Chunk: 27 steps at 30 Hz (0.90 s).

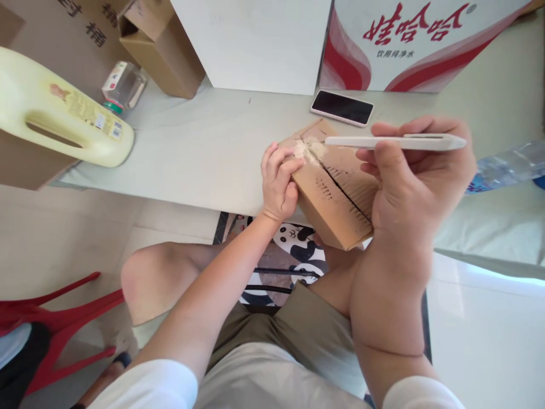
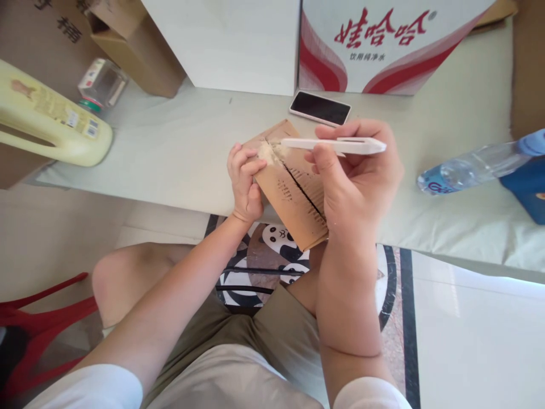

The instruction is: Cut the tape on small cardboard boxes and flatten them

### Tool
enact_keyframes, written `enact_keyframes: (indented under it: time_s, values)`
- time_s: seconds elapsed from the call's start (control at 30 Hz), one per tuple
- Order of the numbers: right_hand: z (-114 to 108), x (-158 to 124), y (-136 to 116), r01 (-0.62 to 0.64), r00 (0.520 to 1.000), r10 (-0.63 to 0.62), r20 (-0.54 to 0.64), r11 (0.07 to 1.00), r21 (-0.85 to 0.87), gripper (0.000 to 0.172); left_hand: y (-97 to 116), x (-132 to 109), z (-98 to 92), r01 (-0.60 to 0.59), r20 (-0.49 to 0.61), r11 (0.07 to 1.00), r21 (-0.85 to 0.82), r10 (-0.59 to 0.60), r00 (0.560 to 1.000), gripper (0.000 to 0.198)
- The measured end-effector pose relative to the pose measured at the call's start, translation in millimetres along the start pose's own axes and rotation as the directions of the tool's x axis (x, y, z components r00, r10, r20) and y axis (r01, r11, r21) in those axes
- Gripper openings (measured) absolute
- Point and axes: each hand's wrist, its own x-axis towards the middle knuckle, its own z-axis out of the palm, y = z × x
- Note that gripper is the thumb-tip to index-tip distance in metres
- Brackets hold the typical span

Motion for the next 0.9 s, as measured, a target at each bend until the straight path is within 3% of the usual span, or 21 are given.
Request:
enact_keyframes:
  time_s: [0.17,0.33,0.6,0.9]
  values:
    - [-0.4,-0.3,-3.4,0.029,0.999,-0.036,-0.031,0.977,-0.209,0.009,0.6,1.2,-0.3,0.023,-0.012,1.0,-0.016,-0.023,1.0,0.065]
    - [-6.4,-0.9,-2.0,0.046,0.999,-0.035,0.04,0.94,-0.337,0.007,-1.8,-0.5,-0.5,-0.022,0.006,1.0,-0.022,0.022,1.0,0.064]
    - [-4.3,-2.7,1.4,0.0,0.997,0.027,0.074,0.94,-0.341,0.015,-3.4,-2.4,0.3,-0.02,0.009,1.0,-0.023,0.02,1.0,0.064]
    - [-5.0,-1.6,-3.4,-0.007,0.975,0.09,0.201,0.926,-0.378,0.015,-3.6,-1.0,-0.7,-0.036,0.007,0.999,-0.01,0.036,0.999,0.067]
